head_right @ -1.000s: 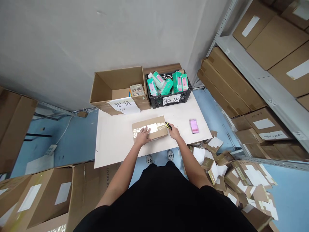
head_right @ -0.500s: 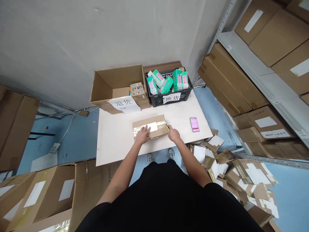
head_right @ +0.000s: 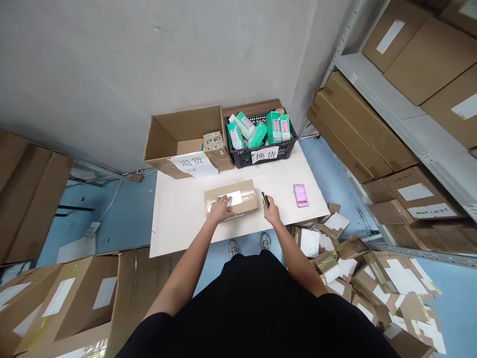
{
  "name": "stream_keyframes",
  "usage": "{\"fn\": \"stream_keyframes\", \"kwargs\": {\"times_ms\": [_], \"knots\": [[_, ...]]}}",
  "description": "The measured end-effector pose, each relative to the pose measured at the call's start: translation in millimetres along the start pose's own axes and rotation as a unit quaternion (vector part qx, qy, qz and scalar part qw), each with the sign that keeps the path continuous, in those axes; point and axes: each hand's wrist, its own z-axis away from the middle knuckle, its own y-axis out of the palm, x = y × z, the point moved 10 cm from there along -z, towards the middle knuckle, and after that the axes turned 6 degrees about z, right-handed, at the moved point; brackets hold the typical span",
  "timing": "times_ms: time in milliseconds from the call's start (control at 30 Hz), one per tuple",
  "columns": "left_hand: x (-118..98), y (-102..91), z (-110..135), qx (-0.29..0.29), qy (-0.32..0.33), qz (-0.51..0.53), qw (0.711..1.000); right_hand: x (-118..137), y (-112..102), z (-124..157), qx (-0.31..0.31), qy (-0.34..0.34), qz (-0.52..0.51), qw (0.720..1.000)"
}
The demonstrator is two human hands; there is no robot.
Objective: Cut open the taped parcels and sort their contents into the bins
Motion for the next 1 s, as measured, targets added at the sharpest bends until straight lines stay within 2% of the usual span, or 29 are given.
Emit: {"fn": "stream_keyframes", "kwargs": {"times_ms": [67, 200, 267, 467, 667, 900, 1000], "knots": [[-2.6, -1.1, -6.3, 0.001, 0.003, -0.003, 1.000, -3.7, 12.3, -4.6, 0.026, 0.022, -0.078, 0.996], [1.2, 11.2, -16.1, 0.063, 0.003, -0.004, 0.998, 2.8, 25.1, -17.4, 0.060, 0.012, -0.149, 0.987], [6.1, 15.0, -18.8, 0.075, 0.002, -0.003, 0.997, 5.0, 26.9, -24.1, 0.069, 0.009, -0.163, 0.984], [14.7, 18.4, -22.3, 0.062, 0.015, 0.002, 0.998, 13.0, 26.8, -38.2, 0.095, -0.005, -0.199, 0.975], [19.1, 20.6, -23.9, 0.069, 0.025, -0.003, 0.997, 20.3, 23.0, -39.6, 0.144, -0.032, -0.214, 0.966], [20.2, 23.3, -25.6, 0.079, 0.025, -0.021, 0.996, -6.4, 20.5, -24.1, 0.200, -0.033, -0.190, 0.961], [16.4, 17.3, -24.8, 0.073, 0.019, -0.031, 0.997, -23.4, 13.9, -21.2, 0.213, -0.031, -0.171, 0.961]]}}
